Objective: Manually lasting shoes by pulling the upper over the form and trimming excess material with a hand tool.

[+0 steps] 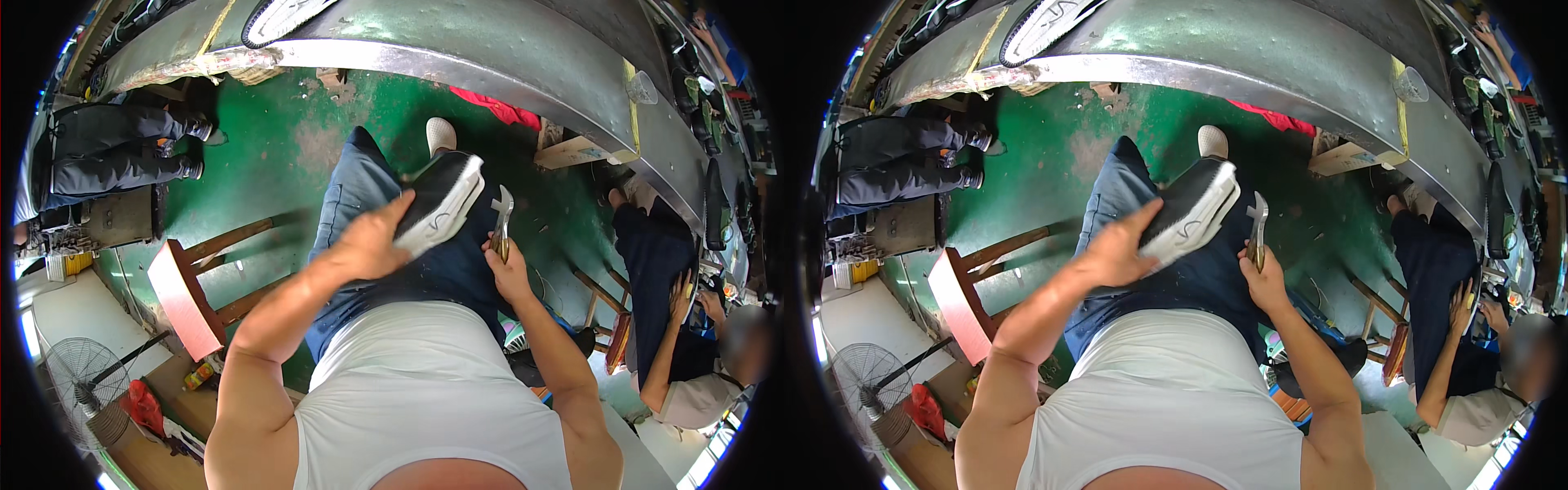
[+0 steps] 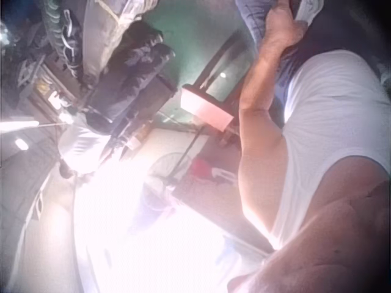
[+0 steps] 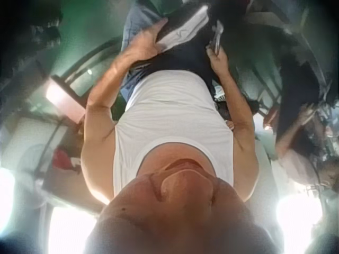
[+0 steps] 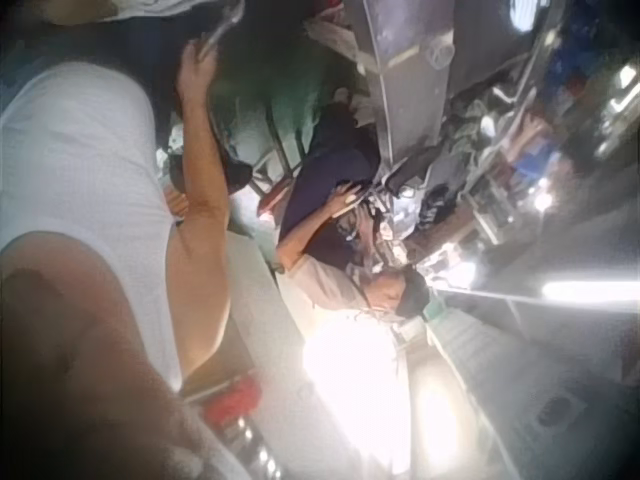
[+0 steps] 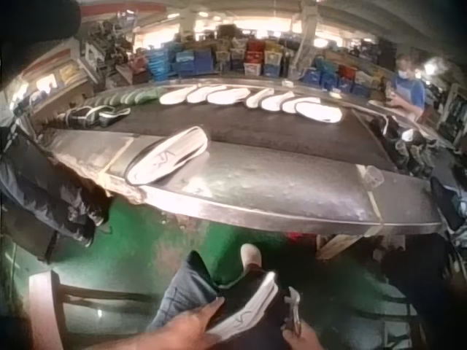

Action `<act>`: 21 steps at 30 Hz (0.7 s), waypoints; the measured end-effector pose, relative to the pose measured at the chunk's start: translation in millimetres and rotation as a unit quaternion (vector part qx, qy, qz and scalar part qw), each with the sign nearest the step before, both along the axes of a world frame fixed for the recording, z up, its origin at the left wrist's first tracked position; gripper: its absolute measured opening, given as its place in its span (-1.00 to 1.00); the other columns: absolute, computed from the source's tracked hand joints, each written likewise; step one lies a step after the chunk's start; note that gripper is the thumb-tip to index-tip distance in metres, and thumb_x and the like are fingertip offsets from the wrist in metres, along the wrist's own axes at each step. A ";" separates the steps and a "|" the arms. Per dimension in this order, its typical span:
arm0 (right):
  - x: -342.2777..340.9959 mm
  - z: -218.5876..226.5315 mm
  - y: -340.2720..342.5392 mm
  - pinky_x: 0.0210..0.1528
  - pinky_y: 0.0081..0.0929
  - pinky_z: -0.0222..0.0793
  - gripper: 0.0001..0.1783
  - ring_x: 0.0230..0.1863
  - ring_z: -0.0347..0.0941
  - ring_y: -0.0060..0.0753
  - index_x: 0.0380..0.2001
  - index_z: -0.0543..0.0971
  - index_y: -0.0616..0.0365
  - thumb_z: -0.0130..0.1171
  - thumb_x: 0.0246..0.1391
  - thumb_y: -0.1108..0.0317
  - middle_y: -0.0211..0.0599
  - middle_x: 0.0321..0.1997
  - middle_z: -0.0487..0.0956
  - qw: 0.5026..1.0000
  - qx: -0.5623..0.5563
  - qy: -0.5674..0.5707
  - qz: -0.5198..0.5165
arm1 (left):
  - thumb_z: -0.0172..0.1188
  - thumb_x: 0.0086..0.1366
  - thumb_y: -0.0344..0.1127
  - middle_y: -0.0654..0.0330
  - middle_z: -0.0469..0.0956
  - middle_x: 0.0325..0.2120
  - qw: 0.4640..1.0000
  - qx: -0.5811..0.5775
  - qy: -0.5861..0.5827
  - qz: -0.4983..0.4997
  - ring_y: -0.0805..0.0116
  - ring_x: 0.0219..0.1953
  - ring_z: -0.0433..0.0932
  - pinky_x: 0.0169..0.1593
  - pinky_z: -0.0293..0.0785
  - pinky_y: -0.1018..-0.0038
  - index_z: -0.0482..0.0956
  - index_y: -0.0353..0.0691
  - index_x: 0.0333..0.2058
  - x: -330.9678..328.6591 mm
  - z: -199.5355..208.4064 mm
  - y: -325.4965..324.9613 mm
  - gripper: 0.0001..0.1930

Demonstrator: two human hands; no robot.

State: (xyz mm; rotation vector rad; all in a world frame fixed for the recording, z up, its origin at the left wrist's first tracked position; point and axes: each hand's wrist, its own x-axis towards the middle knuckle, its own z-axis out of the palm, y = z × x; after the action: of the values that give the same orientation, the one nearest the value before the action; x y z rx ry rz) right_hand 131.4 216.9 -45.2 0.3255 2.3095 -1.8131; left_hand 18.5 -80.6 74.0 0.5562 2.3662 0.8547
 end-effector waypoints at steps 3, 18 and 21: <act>10.3 -7.7 4.9 -0.11 -0.51 0.41 -0.66 -0.20 0.47 -0.52 0.02 0.46 0.28 0.11 0.27 0.30 -0.37 -0.17 0.57 0.998 -0.033 -0.019 -0.056 | 0.44 0.00 -0.48 -0.17 0.59 -0.03 0.988 0.135 0.064 0.030 0.12 0.03 0.62 0.15 0.49 0.36 0.15 -0.31 0.31 -35.5 57.0 -9.0 -0.10; -45.4 115.5 -5.2 0.18 -0.17 0.37 -0.39 0.11 0.46 0.22 0.21 0.34 0.44 0.17 0.13 0.39 0.25 0.10 0.50 0.923 0.189 0.015 0.334 | -0.44 0.59 -0.03 -0.01 0.31 0.29 0.844 0.326 -0.339 0.259 0.28 0.35 0.21 0.42 0.04 0.45 0.16 -0.33 0.37 15.7 -104.7 30.8 -0.41; -68.3 123.1 -18.6 0.14 -0.13 0.40 -0.36 0.08 0.47 0.19 0.26 0.26 0.46 0.14 0.17 0.39 0.26 0.07 0.51 0.900 0.212 0.022 0.380 | -0.48 0.59 -0.03 -0.01 0.23 0.33 0.875 0.336 -0.263 0.230 0.26 0.39 0.14 0.43 0.01 0.44 0.03 -0.37 0.40 31.0 -102.8 35.4 -0.39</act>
State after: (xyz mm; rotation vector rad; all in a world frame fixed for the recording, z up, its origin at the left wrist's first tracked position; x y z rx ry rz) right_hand 63.1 198.4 77.8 -0.5112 2.3477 -0.9469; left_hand 49.5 -45.2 -28.7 -0.0309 1.6685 1.8126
